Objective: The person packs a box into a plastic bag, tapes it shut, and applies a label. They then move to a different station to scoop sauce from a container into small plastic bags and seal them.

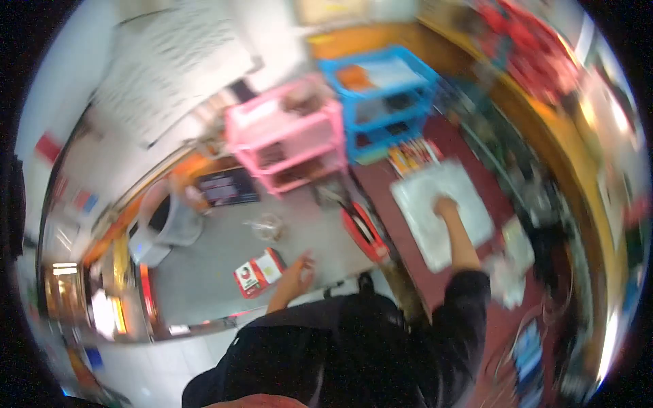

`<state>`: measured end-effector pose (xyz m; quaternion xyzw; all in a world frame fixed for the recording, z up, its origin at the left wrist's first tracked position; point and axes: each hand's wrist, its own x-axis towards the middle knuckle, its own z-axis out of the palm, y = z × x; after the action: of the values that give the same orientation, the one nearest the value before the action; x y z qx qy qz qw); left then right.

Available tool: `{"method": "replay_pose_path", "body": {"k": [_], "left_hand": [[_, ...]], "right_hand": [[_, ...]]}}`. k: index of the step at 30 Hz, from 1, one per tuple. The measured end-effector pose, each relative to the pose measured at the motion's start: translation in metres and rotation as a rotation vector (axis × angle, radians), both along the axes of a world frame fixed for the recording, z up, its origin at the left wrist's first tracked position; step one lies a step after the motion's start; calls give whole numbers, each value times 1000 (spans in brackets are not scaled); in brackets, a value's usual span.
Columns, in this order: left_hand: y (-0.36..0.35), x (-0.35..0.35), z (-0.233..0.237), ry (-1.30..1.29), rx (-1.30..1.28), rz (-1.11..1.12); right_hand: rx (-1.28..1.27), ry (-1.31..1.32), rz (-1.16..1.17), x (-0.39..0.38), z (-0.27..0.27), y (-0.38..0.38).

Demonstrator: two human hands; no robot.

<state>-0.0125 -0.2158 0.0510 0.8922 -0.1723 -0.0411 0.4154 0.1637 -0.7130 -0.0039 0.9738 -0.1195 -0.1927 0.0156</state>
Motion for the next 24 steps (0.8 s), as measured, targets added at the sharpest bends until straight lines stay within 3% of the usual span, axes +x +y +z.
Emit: {"method": "replay_pose_path", "body": {"k": [1,3,4,6,8,9,11,13,15,16,21,22,23,24], "left_hand": [[3,-4,4,44,5,8],[9,-10,14,69,3,14],[12,-13,18,72,-15,14],[19,-15,23,58,-30,67],[24,-14,23,56,-41,92],[28,-12,20,68,-46,90],[28,-9,19,82,-59,96],[34,-8,25,25,-3,104],[41,-7,26,7,-2,110],[40,-6,24,-34,-29,106],[53,1,37,44,-29,105],[53,-2,41,96,-31,89],[54,-7,42,152,-32,70],[57,-8,42,153,-33,56]], "right_hand": [[11,12,-39,1,-3,-7],[-182,-157,182,-14,-4,-20],[-212,-31,90,-12,8,-16],[41,-133,-29,-21,20,-20],[694,-282,-79,-27,8,-52],[684,-286,-58,-29,7,-60],[402,-502,27,-31,11,-67],[-435,-992,326,-24,-1,-67],[-99,-1025,-187,-12,-5,-82],[-107,-1009,-181,-9,4,-92],[-697,-1157,-126,26,78,-121],[-357,-1276,-221,5,151,-104],[323,-1682,-331,4,182,-88],[318,-1441,-260,1,201,-73]]}}
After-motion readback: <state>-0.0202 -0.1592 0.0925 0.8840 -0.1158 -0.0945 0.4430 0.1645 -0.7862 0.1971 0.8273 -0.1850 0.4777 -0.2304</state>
